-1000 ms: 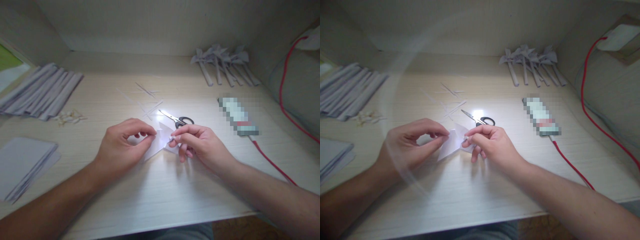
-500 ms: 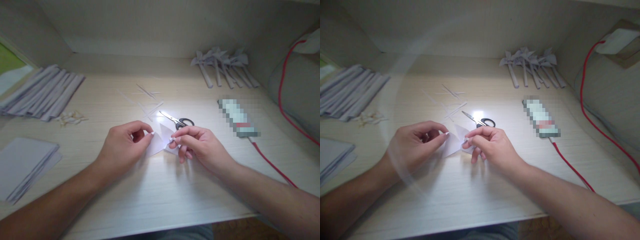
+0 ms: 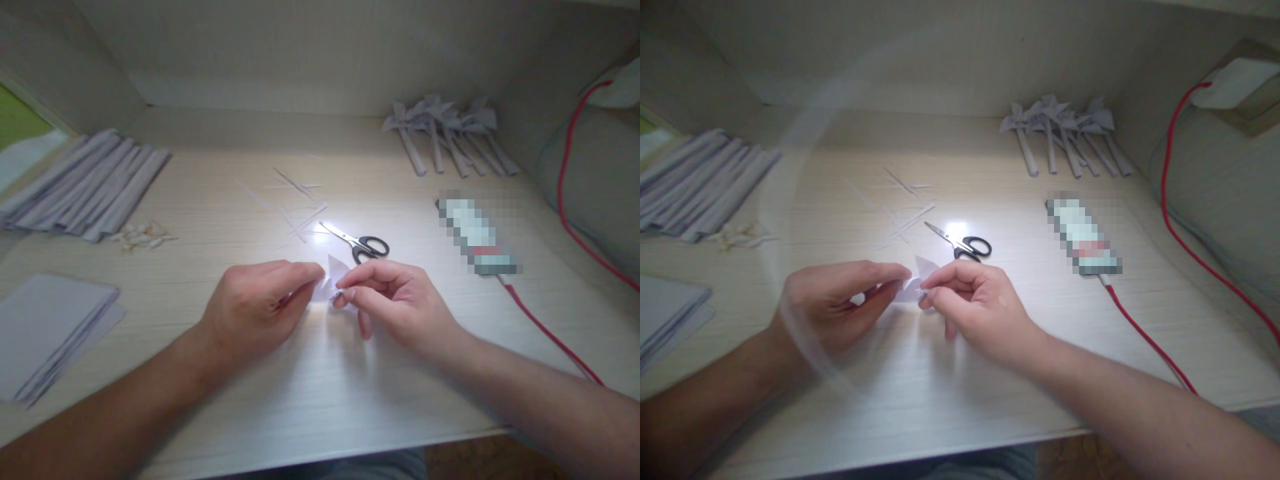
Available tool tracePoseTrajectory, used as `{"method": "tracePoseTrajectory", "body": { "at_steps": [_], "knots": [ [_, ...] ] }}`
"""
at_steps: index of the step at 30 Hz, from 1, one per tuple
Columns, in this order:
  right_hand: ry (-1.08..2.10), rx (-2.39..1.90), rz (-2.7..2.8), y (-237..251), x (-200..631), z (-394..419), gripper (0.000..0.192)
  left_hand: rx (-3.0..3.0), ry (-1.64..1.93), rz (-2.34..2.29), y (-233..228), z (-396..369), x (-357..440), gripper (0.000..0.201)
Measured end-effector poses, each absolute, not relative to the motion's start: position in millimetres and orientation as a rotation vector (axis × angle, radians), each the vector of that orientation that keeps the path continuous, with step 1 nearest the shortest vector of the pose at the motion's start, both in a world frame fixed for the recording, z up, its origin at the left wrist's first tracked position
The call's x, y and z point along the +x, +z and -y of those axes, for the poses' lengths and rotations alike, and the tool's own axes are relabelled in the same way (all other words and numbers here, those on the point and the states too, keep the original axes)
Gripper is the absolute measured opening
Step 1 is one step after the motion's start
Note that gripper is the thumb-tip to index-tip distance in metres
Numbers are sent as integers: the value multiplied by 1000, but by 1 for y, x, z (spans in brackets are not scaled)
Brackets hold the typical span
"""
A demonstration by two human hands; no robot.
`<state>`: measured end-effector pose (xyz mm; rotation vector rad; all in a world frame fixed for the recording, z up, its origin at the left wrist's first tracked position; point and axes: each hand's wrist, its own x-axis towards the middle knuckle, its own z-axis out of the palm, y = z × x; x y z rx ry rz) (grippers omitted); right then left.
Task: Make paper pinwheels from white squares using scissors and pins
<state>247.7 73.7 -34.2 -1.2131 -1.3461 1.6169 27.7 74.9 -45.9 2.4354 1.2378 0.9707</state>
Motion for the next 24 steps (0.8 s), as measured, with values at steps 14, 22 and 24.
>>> {"method": "tracePoseTrajectory", "body": {
  "at_steps": [14, 22, 24],
  "knots": [
    [1643, -1234, 1363, -38, 250, -77, 6, 2377, 991, -1155, -45, -76, 31, 18],
    [1631, -1219, 1364, -39, 248, -77, 5, 2432, 938, -1143, -47, -76, 31, 21],
    [1630, -1215, 1373, -40, 248, -76, 6, 2437, 921, -1139, -48, -76, 31, 21]
  ]
}}
